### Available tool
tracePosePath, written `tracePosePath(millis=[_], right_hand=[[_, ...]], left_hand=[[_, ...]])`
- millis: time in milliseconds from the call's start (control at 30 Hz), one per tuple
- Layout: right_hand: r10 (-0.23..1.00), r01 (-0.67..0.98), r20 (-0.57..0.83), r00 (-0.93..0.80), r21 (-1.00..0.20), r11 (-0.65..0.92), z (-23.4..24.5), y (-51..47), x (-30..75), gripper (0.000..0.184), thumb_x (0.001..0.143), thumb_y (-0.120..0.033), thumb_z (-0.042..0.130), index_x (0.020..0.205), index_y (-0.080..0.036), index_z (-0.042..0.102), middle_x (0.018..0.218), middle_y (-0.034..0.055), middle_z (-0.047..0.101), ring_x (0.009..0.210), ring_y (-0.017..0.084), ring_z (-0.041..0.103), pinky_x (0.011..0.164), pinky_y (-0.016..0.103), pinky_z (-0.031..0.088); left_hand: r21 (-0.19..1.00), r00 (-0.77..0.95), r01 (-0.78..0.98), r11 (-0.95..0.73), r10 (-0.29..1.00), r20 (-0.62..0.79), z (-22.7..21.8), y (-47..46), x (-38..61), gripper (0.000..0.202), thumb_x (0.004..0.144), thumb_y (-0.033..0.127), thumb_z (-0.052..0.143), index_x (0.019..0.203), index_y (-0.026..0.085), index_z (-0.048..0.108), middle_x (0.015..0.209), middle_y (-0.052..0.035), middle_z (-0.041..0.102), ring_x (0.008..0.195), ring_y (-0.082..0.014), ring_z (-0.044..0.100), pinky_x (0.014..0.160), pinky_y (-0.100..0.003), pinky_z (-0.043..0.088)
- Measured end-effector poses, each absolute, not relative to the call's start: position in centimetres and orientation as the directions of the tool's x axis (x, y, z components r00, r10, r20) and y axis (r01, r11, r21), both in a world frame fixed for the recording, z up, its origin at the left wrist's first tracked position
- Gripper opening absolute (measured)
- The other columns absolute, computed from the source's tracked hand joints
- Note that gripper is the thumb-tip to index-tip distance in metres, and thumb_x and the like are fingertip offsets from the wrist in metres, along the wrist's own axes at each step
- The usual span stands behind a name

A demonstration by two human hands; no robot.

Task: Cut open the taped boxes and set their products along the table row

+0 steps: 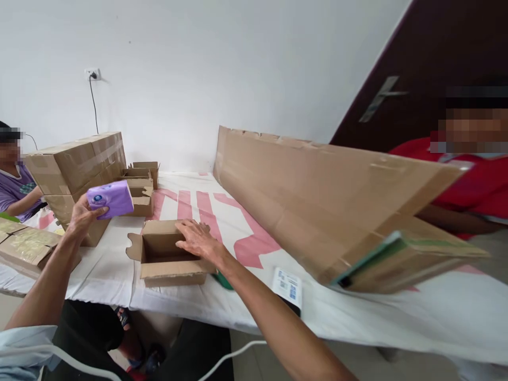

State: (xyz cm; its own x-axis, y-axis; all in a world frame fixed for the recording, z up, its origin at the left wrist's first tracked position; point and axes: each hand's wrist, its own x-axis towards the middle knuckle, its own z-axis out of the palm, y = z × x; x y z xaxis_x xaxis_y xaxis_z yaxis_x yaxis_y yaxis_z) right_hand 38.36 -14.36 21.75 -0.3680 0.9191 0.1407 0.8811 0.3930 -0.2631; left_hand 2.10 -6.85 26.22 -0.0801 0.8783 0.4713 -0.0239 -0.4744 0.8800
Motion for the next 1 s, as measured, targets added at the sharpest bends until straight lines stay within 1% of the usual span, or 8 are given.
tracePosePath(millis=[133,300,467,533,600,667,767,1000], right_hand=[[0.906,0.883,0.237,-0.35,-0.24,0.403,20.6,-14.3,38.8,0.054,0.092,-0.025,0.067,0.146,-0.025,0.063,0.148,0.0163,0.062,0.137,0.037,0.055,0.109,0.054,0.046],[0.938,0.925,0.313,-0.15,-0.292,0.245,18.9,-13.5,40.0,0.068,0.09,-0.029,0.069,0.156,-0.019,0.054,0.161,0.0224,0.05,0.147,0.043,0.047,0.116,0.058,0.042],[0.978,0.788,0.206,0.023,-0.606,0.109,17.0,-13.7,42.4,0.078,0.092,-0.042,0.064,0.164,-0.024,0.041,0.15,0.0181,0.061,0.125,0.035,0.066,0.101,0.049,0.053],[0.986,0.678,0.157,0.059,-0.732,0.076,16.2,-13.9,43.3,0.078,0.09,-0.047,0.065,0.161,-0.024,0.043,0.139,0.0151,0.068,0.113,0.03,0.071,0.095,0.043,0.055],[0.987,0.603,0.138,0.081,-0.795,0.062,15.3,-14.2,43.8,0.07,0.086,-0.048,0.069,0.149,-0.022,0.056,0.121,0.0119,0.075,0.104,0.028,0.072,0.087,0.038,0.055],[0.989,0.594,0.127,0.071,-0.802,0.061,14.7,-14.4,44.0,0.046,0.083,-0.048,0.07,0.12,-0.021,0.07,0.098,0.0066,0.076,0.089,0.025,0.07,0.075,0.032,0.052],[0.992,0.596,0.117,0.034,-0.799,0.074,14.2,-14.8,43.6,0.027,0.082,-0.048,0.068,0.077,-0.022,0.064,0.069,-0.0008,0.065,0.067,0.019,0.058,0.06,0.027,0.039],[0.992,0.531,0.123,0.04,-0.843,0.083,13.5,-15.7,43.0,0.036,0.085,-0.052,0.066,0.067,-0.022,0.058,0.061,-0.0019,0.058,0.061,0.016,0.05,0.056,0.026,0.033]], left_hand=[[0.957,-0.075,0.023,-0.291,0.954,0.292,20.4,-4.5,2.2,0.084,0.041,0.026,0.101,0.117,0.017,0.066,0.104,-0.0065,0.077,0.097,-0.0257,0.072,0.084,-0.035,0.058],[0.982,-0.028,0.086,-0.17,0.984,0.173,14.5,-2.0,2.4,0.076,0.039,0.022,0.098,0.109,0.017,0.068,0.103,-0.0086,0.077,0.092,-0.0269,0.071,0.08,-0.037,0.057],[0.982,-0.04,0.095,-0.162,0.985,0.166,10.9,1.6,2.4,0.075,0.04,0.023,0.095,0.109,0.019,0.066,0.103,-0.0062,0.076,0.094,-0.0251,0.07,0.085,-0.036,0.055],[0.98,-0.049,0.099,-0.174,0.983,0.179,10.0,3.2,2.5,0.076,0.041,0.024,0.093,0.111,0.019,0.065,0.103,-0.006,0.075,0.096,-0.0247,0.07,0.086,-0.036,0.054],[0.975,-0.052,0.108,-0.194,0.978,0.201,9.4,4.7,2.6,0.077,0.042,0.025,0.093,0.114,0.02,0.064,0.107,-0.0068,0.075,0.098,-0.0249,0.07,0.088,-0.036,0.054],[0.967,-0.055,0.125,-0.22,0.972,0.229,9.0,5.9,2.8,0.078,0.045,0.027,0.091,0.117,0.021,0.063,0.111,-0.0078,0.074,0.101,-0.0253,0.07,0.09,-0.037,0.054],[0.953,-0.06,0.174,-0.248,0.963,0.262,8.7,7.5,3.2,0.073,0.051,0.027,0.087,0.119,0.02,0.063,0.114,-0.0089,0.073,0.102,-0.0255,0.069,0.091,-0.037,0.054],[0.897,-0.124,0.369,-0.241,0.944,0.305,9.2,10.3,4.3,0.058,0.058,0.024,0.078,0.114,0.017,0.065,0.108,-0.0076,0.073,0.102,-0.0263,0.067,0.092,-0.037,0.054]])
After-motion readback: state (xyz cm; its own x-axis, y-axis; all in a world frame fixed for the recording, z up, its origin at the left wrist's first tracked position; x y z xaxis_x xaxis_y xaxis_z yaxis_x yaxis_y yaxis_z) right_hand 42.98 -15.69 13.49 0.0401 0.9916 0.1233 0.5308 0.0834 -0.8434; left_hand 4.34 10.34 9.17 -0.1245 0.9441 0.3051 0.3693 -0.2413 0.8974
